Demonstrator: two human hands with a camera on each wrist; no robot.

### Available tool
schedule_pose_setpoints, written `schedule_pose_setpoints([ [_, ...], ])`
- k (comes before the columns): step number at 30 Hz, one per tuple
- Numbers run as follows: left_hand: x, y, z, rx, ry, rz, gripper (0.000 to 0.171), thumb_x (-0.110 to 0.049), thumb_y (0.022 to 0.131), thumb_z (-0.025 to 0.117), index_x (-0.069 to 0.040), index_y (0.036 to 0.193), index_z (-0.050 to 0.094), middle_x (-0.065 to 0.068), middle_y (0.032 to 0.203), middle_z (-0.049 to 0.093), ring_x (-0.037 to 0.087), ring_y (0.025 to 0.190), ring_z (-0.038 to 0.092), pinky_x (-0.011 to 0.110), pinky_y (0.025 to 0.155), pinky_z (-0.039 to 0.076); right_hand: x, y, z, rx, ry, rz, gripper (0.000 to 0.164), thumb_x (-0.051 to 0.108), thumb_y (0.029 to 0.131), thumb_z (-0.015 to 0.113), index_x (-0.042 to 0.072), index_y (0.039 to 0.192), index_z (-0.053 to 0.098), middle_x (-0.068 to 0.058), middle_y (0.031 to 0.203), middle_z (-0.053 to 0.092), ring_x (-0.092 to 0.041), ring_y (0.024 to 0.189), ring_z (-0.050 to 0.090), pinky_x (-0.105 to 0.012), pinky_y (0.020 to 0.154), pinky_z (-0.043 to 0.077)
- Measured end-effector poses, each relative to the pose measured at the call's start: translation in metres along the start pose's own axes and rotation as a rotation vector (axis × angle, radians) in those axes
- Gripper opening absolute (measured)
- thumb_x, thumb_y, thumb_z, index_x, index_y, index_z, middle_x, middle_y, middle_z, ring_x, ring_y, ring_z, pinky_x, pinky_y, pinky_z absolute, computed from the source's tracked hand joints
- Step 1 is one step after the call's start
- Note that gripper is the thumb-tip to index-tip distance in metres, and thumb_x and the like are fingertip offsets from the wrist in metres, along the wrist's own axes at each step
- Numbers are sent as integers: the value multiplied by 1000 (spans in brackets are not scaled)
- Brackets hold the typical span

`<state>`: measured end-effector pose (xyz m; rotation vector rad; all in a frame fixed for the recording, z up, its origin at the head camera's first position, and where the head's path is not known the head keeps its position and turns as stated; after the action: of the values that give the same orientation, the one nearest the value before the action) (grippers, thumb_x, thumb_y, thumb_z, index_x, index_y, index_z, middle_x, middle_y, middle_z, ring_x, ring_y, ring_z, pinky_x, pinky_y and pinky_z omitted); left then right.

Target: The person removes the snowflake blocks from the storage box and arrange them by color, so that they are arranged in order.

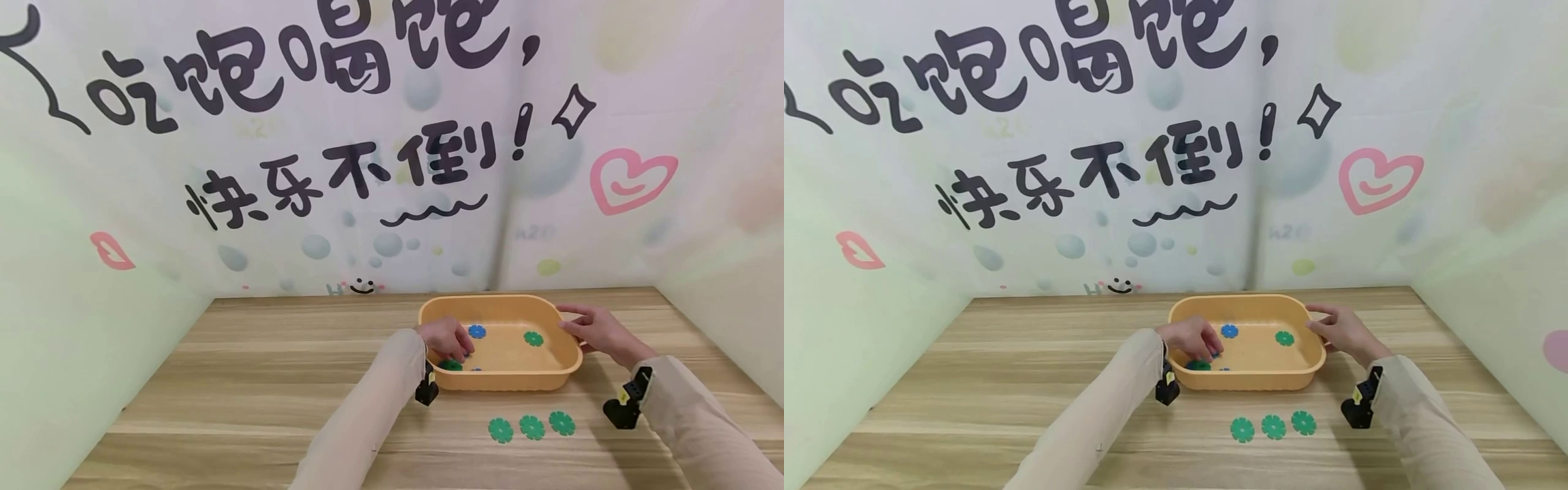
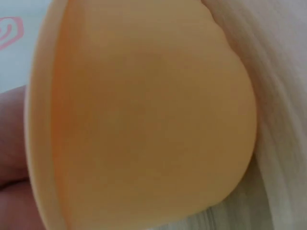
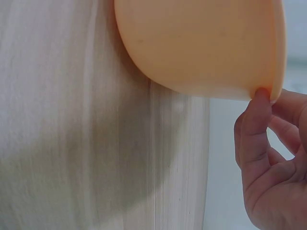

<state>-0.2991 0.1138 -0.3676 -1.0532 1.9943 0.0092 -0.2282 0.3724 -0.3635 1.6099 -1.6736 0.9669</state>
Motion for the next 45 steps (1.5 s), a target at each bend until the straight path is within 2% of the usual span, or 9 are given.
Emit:
schedule_pose_setpoints([
  [6,-2,2,2,16,-1,12,22,3,77,64,-1,98,65,1,78,58,9,63,52,25,63,49,0,0,0,-1,1,2,53,14,91,49,-11,132,26,-18,92,59,-18,69,57,-33,59,51],
  [12,-3,8,7,47,-99,85,24,5,77,63,1,101,63,5,79,58,9,62,51,23,62,49,-1,0,-1,-1,6,-10,52,13,92,48,-11,132,27,-19,92,59,-18,70,57,-34,59,51],
  [16,-4,7,6,36,-109,123,24,6,77,62,2,101,63,4,77,56,9,61,48,22,58,46,-1,0,0,-2,7,-5,52,14,92,49,-10,132,27,-19,93,59,-18,71,57,-34,60,51],
  [20,-3,5,5,30,-41,114,25,8,74,65,2,97,64,4,77,58,8,61,48,20,54,44,-1,0,0,-3,3,5,53,14,92,49,-10,132,27,-19,94,58,-18,71,57,-34,60,51],
  [24,0,5,6,48,55,98,27,9,70,68,-1,95,66,3,81,61,7,67,50,18,59,46,-1,-1,0,-7,-3,12,53,15,91,49,-10,132,27,-19,94,58,-18,71,57,-34,59,51],
  [28,1,5,8,61,111,104,29,11,69,67,-3,94,68,1,81,62,7,70,51,18,62,46,0,-1,1,-5,-2,11,53,14,92,49,-11,133,26,-19,94,58,-18,71,57,-34,59,51],
  [31,0,5,9,47,121,108,29,13,68,66,-3,92,68,0,79,61,7,68,50,18,60,45,1,-1,1,-3,3,7,53,14,92,49,-11,132,26,-19,93,58,-18,71,57,-34,59,51],
  [40,1,7,15,-53,44,137,22,8,68,70,0,88,68,2,69,57,8,59,46,17,54,45,1,-1,0,-10,-20,11,54,15,92,49,-11,132,26,-19,93,58,-18,71,57,-33,59,50],
  [45,-1,3,15,-59,31,141,22,7,69,70,1,89,67,3,68,54,8,59,45,17,52,42,1,-1,1,-11,-20,13,53,15,92,49,-11,132,26,-19,93,58,-18,70,56,-33,59,50],
])
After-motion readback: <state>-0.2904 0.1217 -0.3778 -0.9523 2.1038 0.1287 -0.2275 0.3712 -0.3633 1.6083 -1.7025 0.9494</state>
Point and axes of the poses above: each hand's wrist, its own y-axis towards the middle knuckle, its own z-axis out of the palm, x = y × z, the point moved 2 cm from there along y, towards the middle knuckle
